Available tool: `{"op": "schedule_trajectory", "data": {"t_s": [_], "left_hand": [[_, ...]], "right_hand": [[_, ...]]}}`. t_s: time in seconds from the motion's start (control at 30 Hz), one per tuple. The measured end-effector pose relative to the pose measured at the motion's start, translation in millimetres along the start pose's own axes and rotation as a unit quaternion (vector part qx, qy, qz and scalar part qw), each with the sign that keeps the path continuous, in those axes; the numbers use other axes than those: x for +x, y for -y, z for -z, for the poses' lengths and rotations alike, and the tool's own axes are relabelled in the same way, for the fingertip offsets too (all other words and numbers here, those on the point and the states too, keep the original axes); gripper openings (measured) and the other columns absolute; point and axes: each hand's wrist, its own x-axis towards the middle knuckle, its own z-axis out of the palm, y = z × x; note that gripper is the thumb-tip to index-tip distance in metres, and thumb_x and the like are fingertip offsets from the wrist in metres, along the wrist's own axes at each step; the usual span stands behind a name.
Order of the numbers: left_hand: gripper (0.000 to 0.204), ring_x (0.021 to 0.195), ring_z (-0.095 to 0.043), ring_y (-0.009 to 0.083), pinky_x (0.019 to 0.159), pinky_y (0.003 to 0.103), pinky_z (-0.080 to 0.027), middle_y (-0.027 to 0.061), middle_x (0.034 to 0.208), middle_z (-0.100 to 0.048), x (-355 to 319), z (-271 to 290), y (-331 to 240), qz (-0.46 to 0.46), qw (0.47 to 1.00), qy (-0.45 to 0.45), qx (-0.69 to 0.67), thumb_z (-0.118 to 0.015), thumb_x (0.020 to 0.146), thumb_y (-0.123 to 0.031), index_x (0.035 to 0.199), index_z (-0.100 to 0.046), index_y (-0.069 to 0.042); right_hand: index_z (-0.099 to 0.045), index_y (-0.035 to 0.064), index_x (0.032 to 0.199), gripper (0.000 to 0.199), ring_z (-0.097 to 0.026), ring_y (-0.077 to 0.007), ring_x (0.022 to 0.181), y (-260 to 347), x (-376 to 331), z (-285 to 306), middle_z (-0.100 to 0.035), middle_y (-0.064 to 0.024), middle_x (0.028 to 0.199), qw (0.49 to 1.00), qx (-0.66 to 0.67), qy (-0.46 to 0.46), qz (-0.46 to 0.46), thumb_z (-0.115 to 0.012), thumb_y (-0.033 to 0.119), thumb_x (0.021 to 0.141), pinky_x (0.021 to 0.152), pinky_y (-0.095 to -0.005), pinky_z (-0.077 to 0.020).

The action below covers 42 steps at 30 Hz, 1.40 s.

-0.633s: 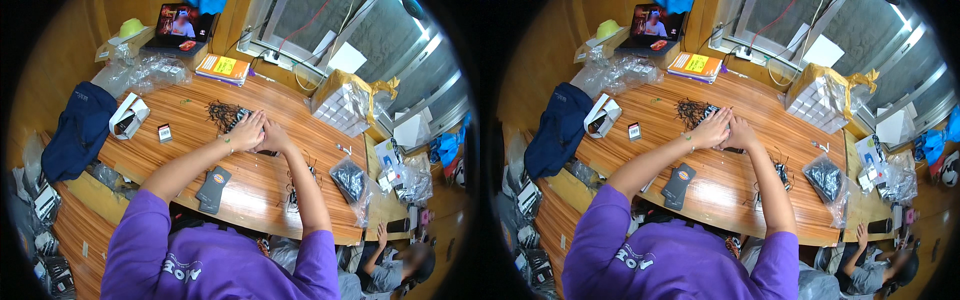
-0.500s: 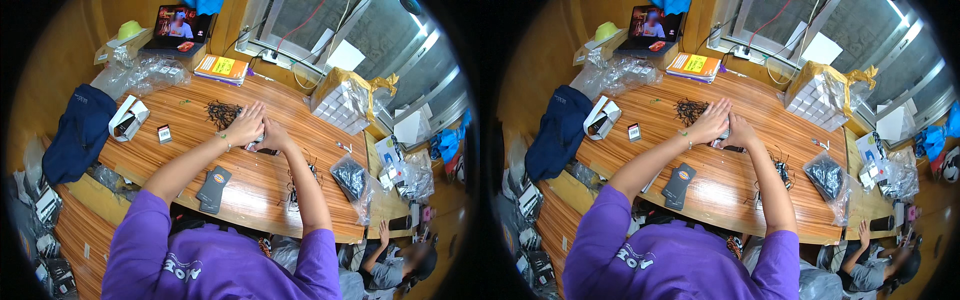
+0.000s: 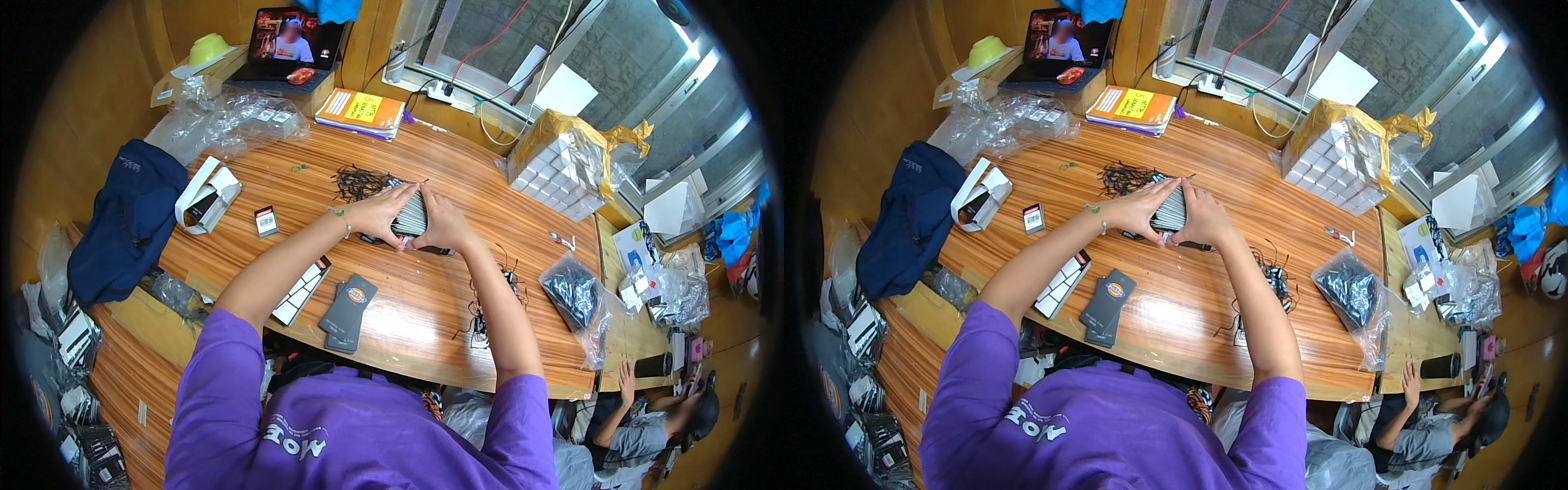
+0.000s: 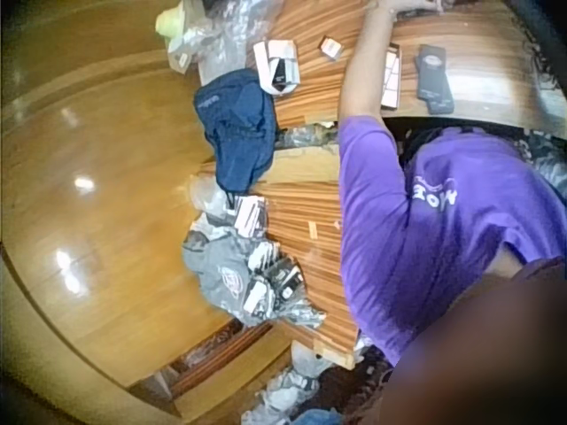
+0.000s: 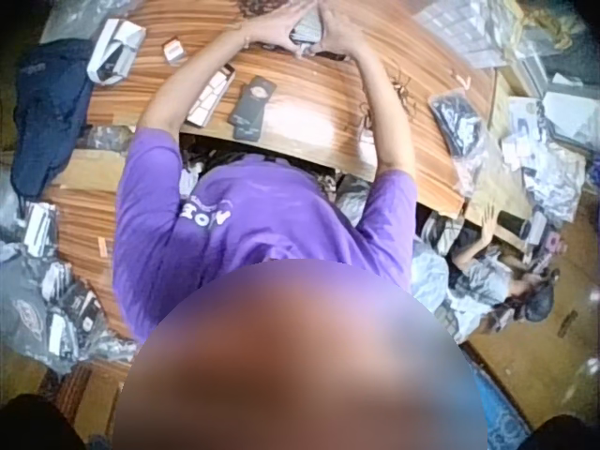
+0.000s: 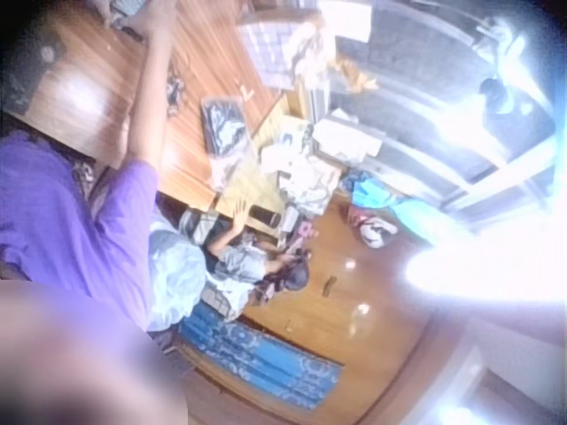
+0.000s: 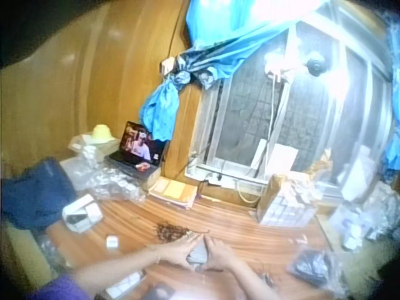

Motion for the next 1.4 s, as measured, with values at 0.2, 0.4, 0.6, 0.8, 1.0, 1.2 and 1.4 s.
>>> {"op": "schedule_trajectory", "data": {"t_s": [0.2,0.4,0.6,0.8,1.0,1.2,1.4], "left_hand": [[0.132,0.140,-0.010,0.0351,0.114,0.042,-0.017,0.0270,0.148,-0.010,-1,-11,5,0.000,0.996,-0.056,-0.072,-0.082,0.054,-0.050,0.143,-0.002,0.005],[0.126,0.138,-0.016,0.0355,0.113,0.041,-0.019,0.0251,0.147,-0.013,0,-14,4,-0.014,0.994,-0.076,-0.076,-0.082,0.057,-0.048,0.144,-0.006,0.002],[0.117,0.134,-0.025,0.0365,0.111,0.041,-0.026,0.0229,0.143,-0.021,-2,-6,-1,-0.014,0.993,-0.074,-0.093,-0.083,0.056,-0.046,0.140,-0.017,0.002],[0.125,0.137,-0.017,0.0370,0.112,0.042,-0.022,0.0232,0.148,-0.013,1,-10,6,-0.028,0.991,-0.066,-0.111,-0.084,0.055,-0.046,0.144,-0.009,-0.001],[0.125,0.141,-0.005,0.0334,0.114,0.037,-0.012,0.0270,0.150,0.000,-14,-14,-11,0.072,0.972,-0.132,-0.179,-0.075,0.066,-0.056,0.144,0.002,0.004],[0.089,0.142,-0.003,0.0270,0.114,0.033,-0.007,0.0237,0.151,-0.003,4,-31,-21,0.106,0.834,-0.276,-0.467,-0.040,0.092,-0.056,0.143,-0.001,0.006],[0.087,0.141,-0.006,0.0232,0.114,0.031,-0.009,0.0185,0.152,-0.008,15,-35,-16,0.113,0.786,-0.231,-0.562,-0.031,0.092,-0.061,0.144,-0.009,0.004]], "right_hand": [[-0.022,-0.0007,0.141,0.119,-0.045,-0.0365,0.122,3,-2,1,-0.045,-0.0254,0.130,1.000,0.006,-0.010,0.007,-0.082,0.037,0.046,0.100,-0.0468,-0.0375],[-0.028,-0.0016,0.138,0.114,-0.046,-0.0356,0.121,-2,-5,-4,-0.047,-0.0248,0.128,1.000,0.006,-0.024,0.018,-0.083,0.038,0.047,0.098,-0.0473,-0.0382],[-0.029,0.0029,0.139,0.113,-0.046,-0.0345,0.119,9,-13,6,-0.048,-0.0229,0.126,0.999,-0.043,0.007,-0.032,-0.084,0.038,0.047,0.098,-0.0477,-0.0387],[-0.029,0.0063,0.139,0.112,-0.047,-0.0347,0.118,-1,-12,9,-0.049,-0.0207,0.125,1.000,-0.007,0.021,-0.009,-0.085,0.035,0.046,0.098,-0.0461,-0.0396],[-0.030,0.0038,0.138,0.112,-0.047,-0.0359,0.118,-5,-13,7,-0.049,-0.0217,0.125,1.000,0.016,0.011,-0.020,-0.085,0.034,0.045,0.098,-0.0413,-0.0400],[-0.031,0.0028,0.137,0.110,-0.046,-0.0368,0.119,-3,-10,4,-0.049,-0.0222,0.126,1.000,0.023,-0.004,-0.014,-0.085,0.033,0.045,0.099,-0.0403,-0.0398],[-0.030,0.0013,0.137,0.110,-0.046,-0.0361,0.119,3,-13,7,-0.048,-0.0219,0.128,0.999,0.030,-0.007,-0.009,-0.084,0.033,0.046,0.099,-0.0402,-0.0405]]}}
